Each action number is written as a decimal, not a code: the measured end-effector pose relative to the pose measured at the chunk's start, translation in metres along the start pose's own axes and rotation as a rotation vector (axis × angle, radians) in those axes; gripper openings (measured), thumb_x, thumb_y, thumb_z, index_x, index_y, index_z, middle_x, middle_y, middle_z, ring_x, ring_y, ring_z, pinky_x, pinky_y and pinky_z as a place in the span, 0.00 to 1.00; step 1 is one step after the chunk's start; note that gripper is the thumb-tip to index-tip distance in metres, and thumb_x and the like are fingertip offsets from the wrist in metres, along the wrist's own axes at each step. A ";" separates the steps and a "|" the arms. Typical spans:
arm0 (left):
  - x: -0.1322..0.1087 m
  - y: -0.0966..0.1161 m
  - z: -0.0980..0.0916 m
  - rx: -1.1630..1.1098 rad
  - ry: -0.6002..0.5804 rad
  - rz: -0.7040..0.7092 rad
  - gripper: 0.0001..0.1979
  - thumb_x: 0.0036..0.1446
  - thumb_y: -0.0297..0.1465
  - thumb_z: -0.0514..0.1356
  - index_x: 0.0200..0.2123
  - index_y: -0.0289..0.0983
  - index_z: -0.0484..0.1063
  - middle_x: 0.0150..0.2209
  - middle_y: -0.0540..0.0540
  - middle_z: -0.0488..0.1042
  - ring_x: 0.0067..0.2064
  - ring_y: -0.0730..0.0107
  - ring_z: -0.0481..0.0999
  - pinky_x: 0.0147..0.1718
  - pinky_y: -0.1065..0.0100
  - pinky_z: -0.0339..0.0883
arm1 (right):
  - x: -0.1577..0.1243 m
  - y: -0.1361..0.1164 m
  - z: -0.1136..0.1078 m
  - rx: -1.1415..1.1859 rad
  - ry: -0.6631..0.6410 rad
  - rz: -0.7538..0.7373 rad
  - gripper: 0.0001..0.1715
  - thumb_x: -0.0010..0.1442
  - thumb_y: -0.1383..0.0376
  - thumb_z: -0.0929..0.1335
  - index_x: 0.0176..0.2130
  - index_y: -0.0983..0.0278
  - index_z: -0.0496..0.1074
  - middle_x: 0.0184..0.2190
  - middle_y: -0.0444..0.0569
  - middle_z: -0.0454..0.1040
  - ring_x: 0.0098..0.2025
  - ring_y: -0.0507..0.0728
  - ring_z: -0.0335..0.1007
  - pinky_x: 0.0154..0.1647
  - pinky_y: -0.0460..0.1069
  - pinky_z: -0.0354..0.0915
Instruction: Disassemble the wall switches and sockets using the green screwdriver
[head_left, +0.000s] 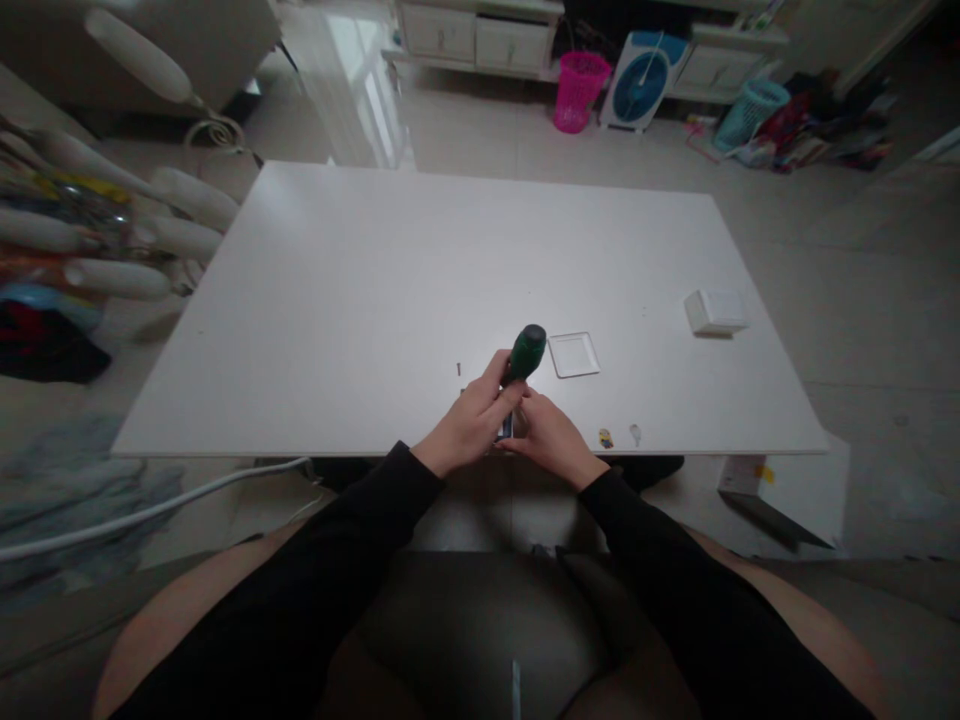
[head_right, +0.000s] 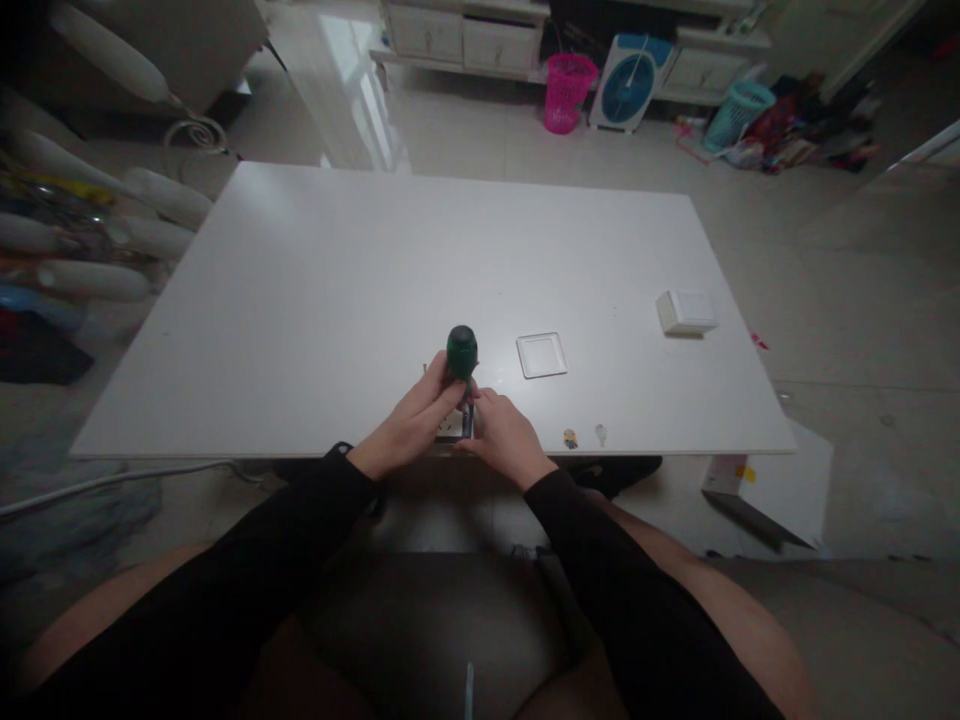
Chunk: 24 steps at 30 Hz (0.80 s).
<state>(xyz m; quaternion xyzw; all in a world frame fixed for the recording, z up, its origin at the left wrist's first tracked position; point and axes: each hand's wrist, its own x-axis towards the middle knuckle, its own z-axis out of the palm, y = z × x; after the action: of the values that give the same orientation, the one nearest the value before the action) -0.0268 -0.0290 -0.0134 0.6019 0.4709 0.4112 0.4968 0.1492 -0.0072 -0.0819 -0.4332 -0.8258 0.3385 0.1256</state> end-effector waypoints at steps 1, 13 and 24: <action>0.000 0.002 0.000 0.016 -0.009 -0.016 0.10 0.72 0.39 0.52 0.50 0.40 0.63 0.40 0.46 0.73 0.43 0.62 0.73 0.45 0.58 0.66 | 0.000 0.000 0.000 0.005 0.001 0.001 0.42 0.51 0.64 0.82 0.61 0.61 0.68 0.57 0.58 0.74 0.61 0.68 0.71 0.62 0.64 0.70; 0.004 -0.012 -0.002 0.026 0.082 0.048 0.13 0.70 0.39 0.56 0.53 0.39 0.64 0.42 0.45 0.74 0.42 0.61 0.75 0.46 0.56 0.69 | -0.002 -0.004 -0.004 -0.008 -0.013 -0.011 0.45 0.52 0.64 0.82 0.63 0.62 0.65 0.60 0.59 0.73 0.63 0.68 0.69 0.63 0.64 0.69; 0.003 -0.011 -0.001 0.022 0.074 0.042 0.15 0.71 0.39 0.56 0.55 0.39 0.66 0.45 0.43 0.75 0.46 0.58 0.76 0.49 0.55 0.71 | -0.001 -0.006 -0.006 -0.010 -0.025 0.010 0.45 0.51 0.65 0.82 0.63 0.63 0.66 0.61 0.60 0.72 0.63 0.69 0.69 0.64 0.64 0.68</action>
<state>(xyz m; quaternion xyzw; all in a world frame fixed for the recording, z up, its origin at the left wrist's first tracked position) -0.0295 -0.0255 -0.0239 0.6015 0.4805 0.4384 0.4638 0.1488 -0.0076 -0.0739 -0.4337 -0.8268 0.3403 0.1115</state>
